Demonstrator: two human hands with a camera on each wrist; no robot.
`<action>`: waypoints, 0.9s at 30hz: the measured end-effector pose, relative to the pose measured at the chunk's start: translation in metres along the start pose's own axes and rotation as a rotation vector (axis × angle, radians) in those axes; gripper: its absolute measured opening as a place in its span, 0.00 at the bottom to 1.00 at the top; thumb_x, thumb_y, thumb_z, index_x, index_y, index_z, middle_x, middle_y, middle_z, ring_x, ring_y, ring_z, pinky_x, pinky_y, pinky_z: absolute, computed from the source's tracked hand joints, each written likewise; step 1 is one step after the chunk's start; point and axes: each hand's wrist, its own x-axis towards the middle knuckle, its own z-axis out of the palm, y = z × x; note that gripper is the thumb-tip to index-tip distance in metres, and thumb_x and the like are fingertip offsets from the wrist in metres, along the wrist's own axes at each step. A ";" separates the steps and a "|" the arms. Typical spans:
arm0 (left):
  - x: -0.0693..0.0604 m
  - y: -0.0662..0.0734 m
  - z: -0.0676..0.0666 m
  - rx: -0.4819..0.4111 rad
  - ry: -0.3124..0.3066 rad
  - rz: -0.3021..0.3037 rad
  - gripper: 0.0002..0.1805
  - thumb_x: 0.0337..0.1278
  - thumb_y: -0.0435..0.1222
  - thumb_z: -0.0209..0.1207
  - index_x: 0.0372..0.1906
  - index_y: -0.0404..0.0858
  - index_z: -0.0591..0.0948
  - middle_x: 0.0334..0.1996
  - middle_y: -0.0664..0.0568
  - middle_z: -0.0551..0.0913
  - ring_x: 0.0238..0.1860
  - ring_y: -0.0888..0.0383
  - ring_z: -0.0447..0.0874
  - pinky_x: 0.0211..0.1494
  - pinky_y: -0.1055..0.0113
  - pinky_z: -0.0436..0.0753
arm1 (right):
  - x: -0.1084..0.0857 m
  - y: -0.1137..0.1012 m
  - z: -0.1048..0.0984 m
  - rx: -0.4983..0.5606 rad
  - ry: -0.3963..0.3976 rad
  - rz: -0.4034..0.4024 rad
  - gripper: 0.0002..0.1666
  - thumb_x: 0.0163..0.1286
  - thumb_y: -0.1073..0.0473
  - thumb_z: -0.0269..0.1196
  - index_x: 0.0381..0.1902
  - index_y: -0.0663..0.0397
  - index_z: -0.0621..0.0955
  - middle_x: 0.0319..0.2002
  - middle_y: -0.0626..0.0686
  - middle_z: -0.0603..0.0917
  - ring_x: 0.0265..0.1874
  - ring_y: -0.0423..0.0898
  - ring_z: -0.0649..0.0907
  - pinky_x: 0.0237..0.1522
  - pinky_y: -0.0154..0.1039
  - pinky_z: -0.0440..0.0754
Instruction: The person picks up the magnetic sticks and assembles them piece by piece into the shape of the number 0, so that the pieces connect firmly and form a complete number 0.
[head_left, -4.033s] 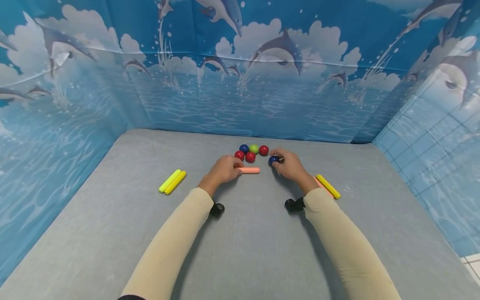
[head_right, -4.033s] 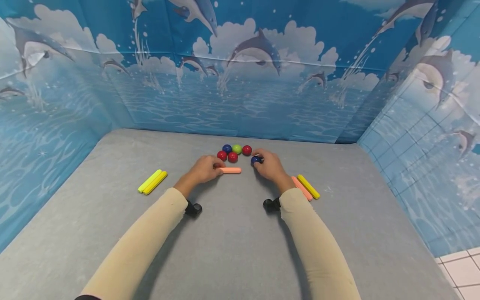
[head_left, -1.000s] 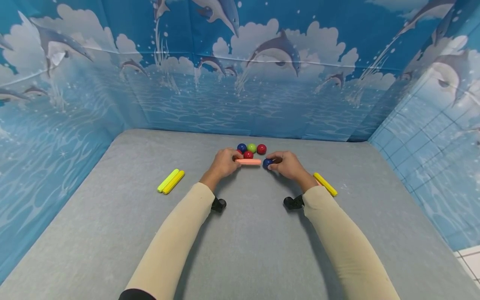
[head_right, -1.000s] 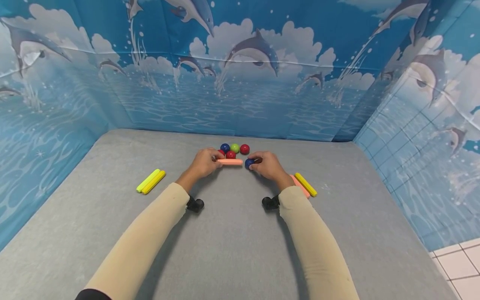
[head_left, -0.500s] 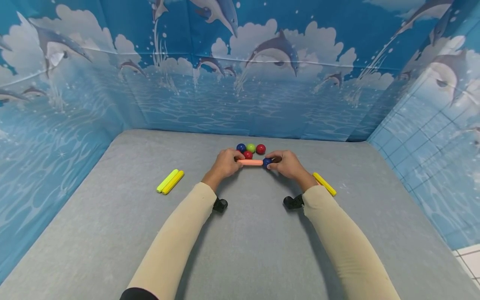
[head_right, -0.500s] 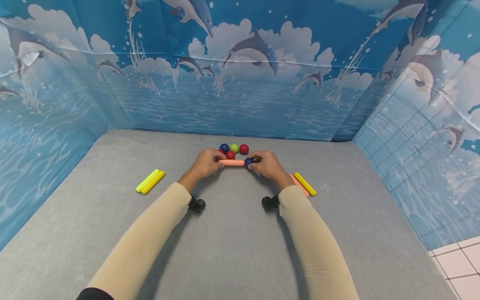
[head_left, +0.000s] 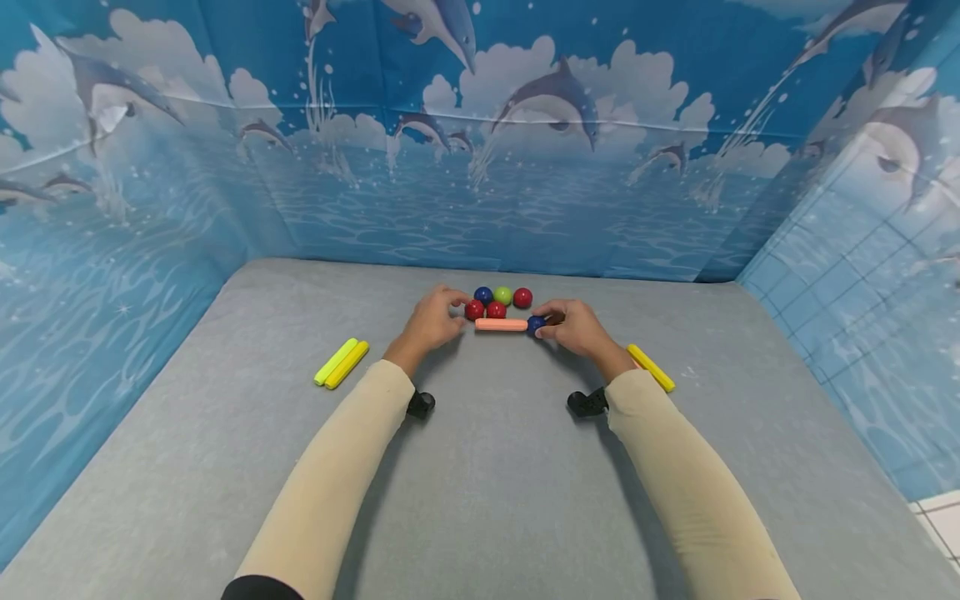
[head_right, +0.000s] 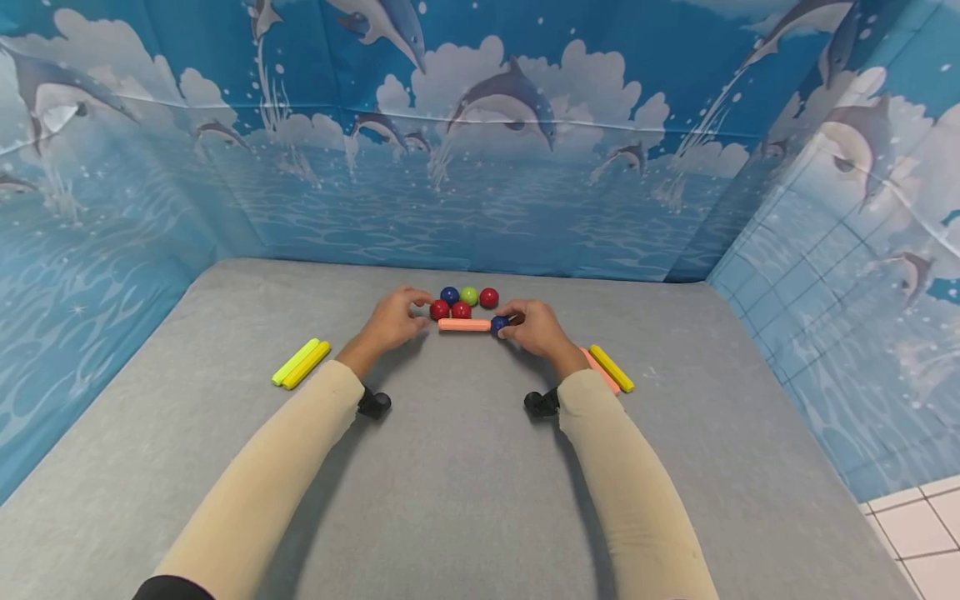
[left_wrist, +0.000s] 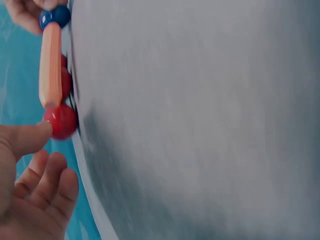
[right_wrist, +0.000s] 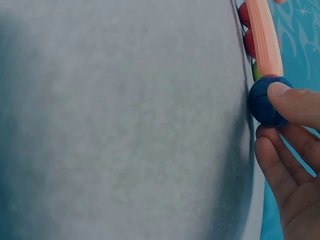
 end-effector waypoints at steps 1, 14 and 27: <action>0.001 -0.002 -0.002 0.014 -0.002 -0.003 0.20 0.63 0.32 0.61 0.60 0.45 0.80 0.56 0.46 0.77 0.56 0.48 0.79 0.58 0.52 0.80 | 0.000 0.001 0.000 0.001 0.002 0.000 0.20 0.68 0.63 0.65 0.58 0.53 0.82 0.55 0.60 0.83 0.52 0.55 0.82 0.47 0.44 0.82; 0.008 -0.005 -0.011 0.214 -0.177 0.071 0.31 0.69 0.31 0.50 0.74 0.55 0.67 0.71 0.51 0.64 0.62 0.49 0.74 0.57 0.54 0.78 | 0.005 0.001 0.002 0.016 -0.015 0.033 0.19 0.68 0.62 0.65 0.56 0.52 0.82 0.56 0.59 0.82 0.54 0.55 0.82 0.55 0.49 0.81; 0.010 -0.011 -0.004 0.180 -0.023 0.083 0.23 0.67 0.28 0.52 0.64 0.46 0.79 0.68 0.50 0.72 0.69 0.49 0.72 0.71 0.53 0.73 | 0.005 0.003 0.003 0.031 -0.017 0.048 0.19 0.67 0.63 0.65 0.56 0.52 0.82 0.57 0.59 0.81 0.55 0.55 0.81 0.53 0.48 0.81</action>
